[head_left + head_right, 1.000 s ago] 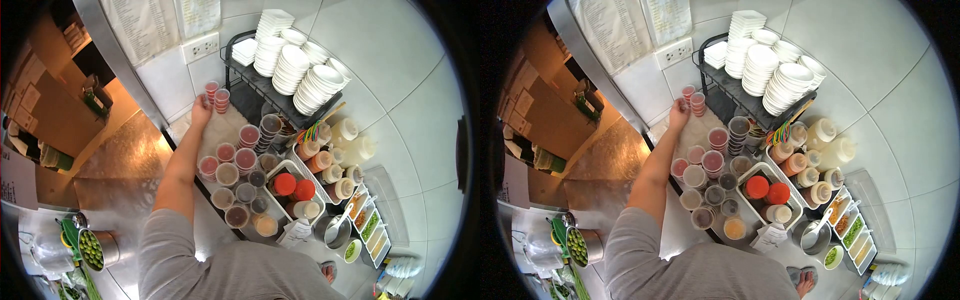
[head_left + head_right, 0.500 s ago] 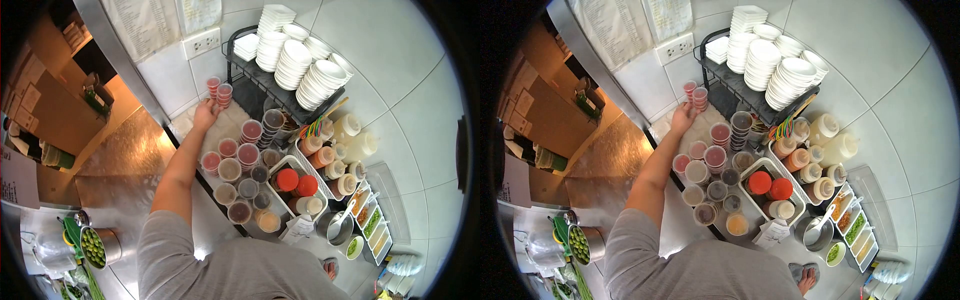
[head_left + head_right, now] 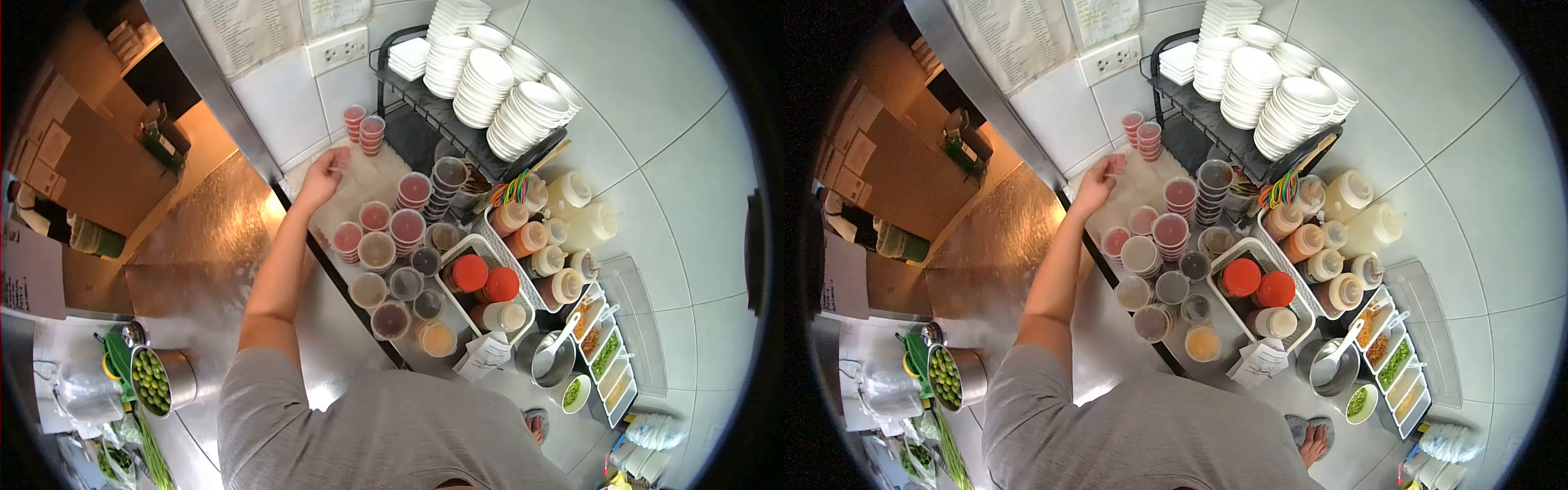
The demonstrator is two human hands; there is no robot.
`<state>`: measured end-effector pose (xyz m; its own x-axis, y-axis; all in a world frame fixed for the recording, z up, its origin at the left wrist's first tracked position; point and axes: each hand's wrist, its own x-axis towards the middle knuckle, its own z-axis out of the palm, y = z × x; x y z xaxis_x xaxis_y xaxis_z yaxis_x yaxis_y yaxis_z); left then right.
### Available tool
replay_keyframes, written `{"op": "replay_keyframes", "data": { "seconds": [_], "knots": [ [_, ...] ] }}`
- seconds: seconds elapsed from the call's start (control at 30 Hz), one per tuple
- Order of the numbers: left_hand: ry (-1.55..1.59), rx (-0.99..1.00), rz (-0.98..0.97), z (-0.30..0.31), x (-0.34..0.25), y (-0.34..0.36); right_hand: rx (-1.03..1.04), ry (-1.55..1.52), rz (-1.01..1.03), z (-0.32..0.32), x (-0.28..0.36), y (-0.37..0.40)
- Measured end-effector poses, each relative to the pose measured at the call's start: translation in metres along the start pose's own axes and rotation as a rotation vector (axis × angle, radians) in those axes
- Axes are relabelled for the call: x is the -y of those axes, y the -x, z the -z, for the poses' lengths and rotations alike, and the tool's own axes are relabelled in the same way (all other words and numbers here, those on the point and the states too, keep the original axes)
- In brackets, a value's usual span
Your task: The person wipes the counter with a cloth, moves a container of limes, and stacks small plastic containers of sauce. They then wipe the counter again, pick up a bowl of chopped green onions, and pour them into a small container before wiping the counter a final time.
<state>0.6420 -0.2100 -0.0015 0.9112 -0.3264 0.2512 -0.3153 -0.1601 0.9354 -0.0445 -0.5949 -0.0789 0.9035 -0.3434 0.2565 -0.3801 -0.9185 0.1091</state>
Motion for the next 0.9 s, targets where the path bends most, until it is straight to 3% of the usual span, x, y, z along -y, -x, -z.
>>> {"op": "replay_keyframes", "data": {
  "seconds": [0.03, 0.13, 0.2, 0.27, 0.4, 0.47, 0.63, 0.73, 0.9],
  "knots": [
    [-0.072, 0.178, -0.01, 0.014, -0.013, 0.016, 0.018, -0.005, -0.015, -0.002, 0.0, 0.0],
    [0.095, 0.427, 0.238, 0.033, -0.055, 0.073, 0.028, -0.022, -0.022, -0.003, -0.003, 0.003],
    [0.022, 0.538, 0.257, 0.037, -0.046, 0.105, -0.034, -0.039, 0.024, -0.001, 0.0, -0.004],
    [-0.169, 0.515, 0.253, 0.023, -0.067, 0.128, -0.02, -0.011, -0.03, -0.004, 0.003, -0.001],
    [-0.118, 0.237, 0.119, -0.017, -0.056, 0.155, -0.072, 0.019, -0.036, -0.004, 0.008, 0.0],
    [-0.135, 0.154, 0.119, -0.022, -0.059, 0.156, 0.021, -0.044, -0.153, 0.0, 0.01, -0.003],
    [-0.034, 0.08, 0.213, -0.019, -0.019, 0.153, -0.121, 0.052, 0.055, -0.012, -0.004, -0.004],
    [-0.034, -0.004, 0.189, -0.005, -0.028, 0.135, -0.145, 0.087, 0.061, -0.015, -0.003, -0.003],
    [-0.372, -0.152, 0.05, 0.02, -0.056, 0.053, -0.081, 0.006, -0.035, -0.008, 0.006, 0.0]
  ]
}}
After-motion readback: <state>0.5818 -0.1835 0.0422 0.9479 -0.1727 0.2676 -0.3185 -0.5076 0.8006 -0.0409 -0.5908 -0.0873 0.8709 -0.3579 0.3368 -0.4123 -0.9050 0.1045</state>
